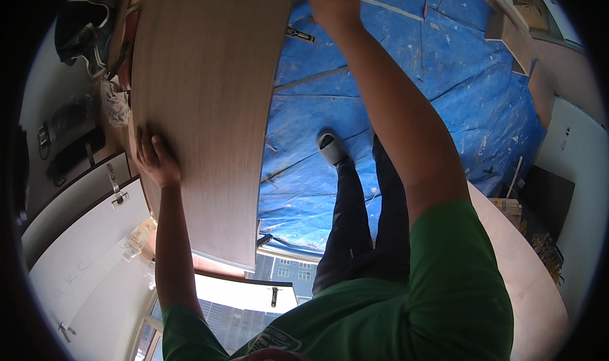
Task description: The person measures and marks a wooden board using a metal ruler and a pencil. They repeatedly position the ruler, draw lines, and adjust the board's orientation on a blue tarp-covered floor.
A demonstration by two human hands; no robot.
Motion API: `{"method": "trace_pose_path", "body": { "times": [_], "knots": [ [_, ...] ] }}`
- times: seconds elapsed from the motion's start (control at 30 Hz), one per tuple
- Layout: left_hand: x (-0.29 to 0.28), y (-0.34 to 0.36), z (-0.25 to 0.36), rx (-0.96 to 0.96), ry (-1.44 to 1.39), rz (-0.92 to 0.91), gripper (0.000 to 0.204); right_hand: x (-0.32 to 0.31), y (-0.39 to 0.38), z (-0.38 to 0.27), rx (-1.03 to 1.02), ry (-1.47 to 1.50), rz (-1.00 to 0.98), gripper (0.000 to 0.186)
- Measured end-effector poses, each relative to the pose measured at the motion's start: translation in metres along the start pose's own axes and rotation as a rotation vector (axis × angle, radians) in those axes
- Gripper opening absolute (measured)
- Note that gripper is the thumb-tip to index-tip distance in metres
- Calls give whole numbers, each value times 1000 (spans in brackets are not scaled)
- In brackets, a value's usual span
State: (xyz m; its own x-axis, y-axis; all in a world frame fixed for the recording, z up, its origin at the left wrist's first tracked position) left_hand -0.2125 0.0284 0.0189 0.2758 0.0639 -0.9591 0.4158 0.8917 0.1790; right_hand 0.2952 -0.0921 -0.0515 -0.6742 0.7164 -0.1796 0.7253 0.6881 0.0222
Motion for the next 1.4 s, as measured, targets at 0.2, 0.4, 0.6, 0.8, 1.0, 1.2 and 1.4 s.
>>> {"method": "trace_pose_path", "body": {
  "times": [0.2,0.4,0.6,0.8,1.0,1.2,1.4],
  "knots": [
    [-4,1,4,12,14,2,49,-2,-10,-38,-256,-219,86,12],
    [2,2,3,11,14,-2,51,2,-42,-68,-462,-304,44,8],
    [2,1,0,-23,38,-27,52,26,-114,-80,-421,-236,-267,10],
    [4,1,-1,-9,20,-38,52,-2,-30,-63,-353,-327,-12,6],
    [3,-1,-1,-58,1,-48,52,-3,-14,-79,-431,-358,-32,8],
    [3,-1,-1,-16,-3,-15,52,19,-80,-87,-591,-524,-266,12],
    [8,-2,-10,-21,4,-31,56,48,-195,-92,-543,-603,-596,28]
  ]
}}
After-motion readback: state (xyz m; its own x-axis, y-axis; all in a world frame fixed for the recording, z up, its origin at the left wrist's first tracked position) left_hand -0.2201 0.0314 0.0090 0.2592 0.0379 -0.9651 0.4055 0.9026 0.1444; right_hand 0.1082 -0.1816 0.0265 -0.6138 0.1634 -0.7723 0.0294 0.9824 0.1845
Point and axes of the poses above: each hand's wrist, its own y-axis towards the middle knuckle, its own x-axis out of the palm, z = x × y, the point moved 8 cm from there along y, towards the middle knuckle, and after that the axes turned 5 degrees about -z, right-handed, at the moved point
